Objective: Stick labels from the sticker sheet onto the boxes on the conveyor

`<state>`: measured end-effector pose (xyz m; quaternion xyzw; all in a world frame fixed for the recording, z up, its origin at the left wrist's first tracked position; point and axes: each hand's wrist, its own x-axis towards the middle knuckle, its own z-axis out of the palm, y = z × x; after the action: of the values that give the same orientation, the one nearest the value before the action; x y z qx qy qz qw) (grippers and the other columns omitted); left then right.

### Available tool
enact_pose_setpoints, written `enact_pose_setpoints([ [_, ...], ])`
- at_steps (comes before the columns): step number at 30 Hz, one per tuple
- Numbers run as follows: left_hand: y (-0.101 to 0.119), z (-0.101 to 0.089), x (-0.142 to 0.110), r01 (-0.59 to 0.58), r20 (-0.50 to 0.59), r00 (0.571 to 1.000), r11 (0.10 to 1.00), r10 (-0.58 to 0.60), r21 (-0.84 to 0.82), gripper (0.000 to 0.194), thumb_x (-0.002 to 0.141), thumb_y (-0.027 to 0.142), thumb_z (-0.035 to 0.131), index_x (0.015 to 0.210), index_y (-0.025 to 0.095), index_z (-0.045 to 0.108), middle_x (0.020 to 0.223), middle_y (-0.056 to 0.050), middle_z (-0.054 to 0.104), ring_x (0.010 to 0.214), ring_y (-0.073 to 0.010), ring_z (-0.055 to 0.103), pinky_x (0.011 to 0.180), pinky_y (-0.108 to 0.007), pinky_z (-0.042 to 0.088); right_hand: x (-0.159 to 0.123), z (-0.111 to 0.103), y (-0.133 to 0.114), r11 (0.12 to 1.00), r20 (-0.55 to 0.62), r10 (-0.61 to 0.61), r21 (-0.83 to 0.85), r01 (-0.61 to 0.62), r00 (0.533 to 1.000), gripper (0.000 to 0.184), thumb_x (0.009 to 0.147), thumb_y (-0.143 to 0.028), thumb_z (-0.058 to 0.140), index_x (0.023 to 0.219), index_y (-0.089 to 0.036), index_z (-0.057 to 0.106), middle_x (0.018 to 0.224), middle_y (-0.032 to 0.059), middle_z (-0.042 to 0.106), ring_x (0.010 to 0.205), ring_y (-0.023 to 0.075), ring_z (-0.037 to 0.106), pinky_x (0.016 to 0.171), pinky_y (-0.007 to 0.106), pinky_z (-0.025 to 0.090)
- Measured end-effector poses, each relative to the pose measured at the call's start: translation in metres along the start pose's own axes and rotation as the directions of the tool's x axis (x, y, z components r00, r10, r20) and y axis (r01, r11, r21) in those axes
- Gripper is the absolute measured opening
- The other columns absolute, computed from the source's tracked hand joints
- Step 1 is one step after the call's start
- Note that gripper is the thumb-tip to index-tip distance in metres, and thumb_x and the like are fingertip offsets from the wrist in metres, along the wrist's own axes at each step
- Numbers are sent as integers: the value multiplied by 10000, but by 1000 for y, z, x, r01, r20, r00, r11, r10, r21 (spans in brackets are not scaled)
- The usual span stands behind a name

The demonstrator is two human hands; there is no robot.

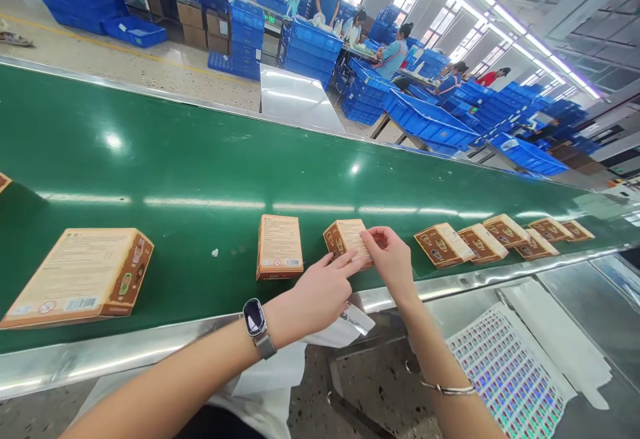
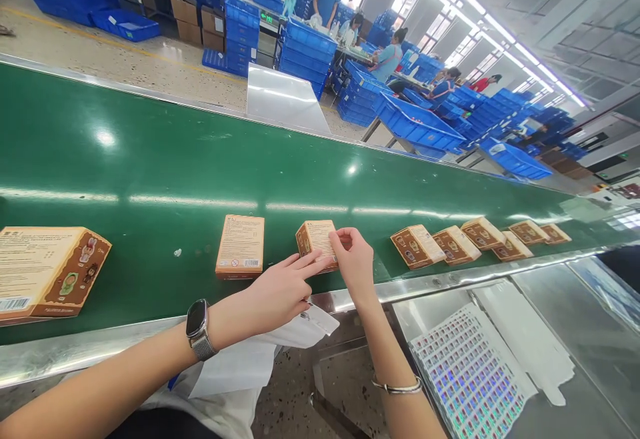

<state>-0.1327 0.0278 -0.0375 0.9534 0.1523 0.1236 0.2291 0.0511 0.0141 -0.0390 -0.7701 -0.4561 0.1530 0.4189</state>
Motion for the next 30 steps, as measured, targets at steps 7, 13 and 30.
enact_pose_setpoints([
  [7,8,-4,-4,-9,-36,999,990,4,-140,144,899,180,652,778,148,725,1362,-129,631,1268,-268,585,1075,-361,428,17,-15,-3,993,-105,-58,-111,46,993,492,713,-660,617,888,-204,562,711,101,719,692,277,675,693,422,511],
  [13,15,-33,-36,275,-40,939,817,-341,-506,216,936,300,584,796,184,700,672,9,668,630,-145,607,597,-236,424,-40,-47,-45,889,319,-406,-82,451,857,269,920,-473,570,982,-233,675,927,50,764,842,210,724,732,332,560],
  [30,4,-42,-57,394,51,866,615,-498,-683,229,913,298,511,744,167,594,651,36,540,610,-123,462,556,-235,327,-81,-23,-61,283,339,-853,-339,897,397,211,940,-66,546,1028,-227,652,995,58,761,965,226,701,974,460,439],
])
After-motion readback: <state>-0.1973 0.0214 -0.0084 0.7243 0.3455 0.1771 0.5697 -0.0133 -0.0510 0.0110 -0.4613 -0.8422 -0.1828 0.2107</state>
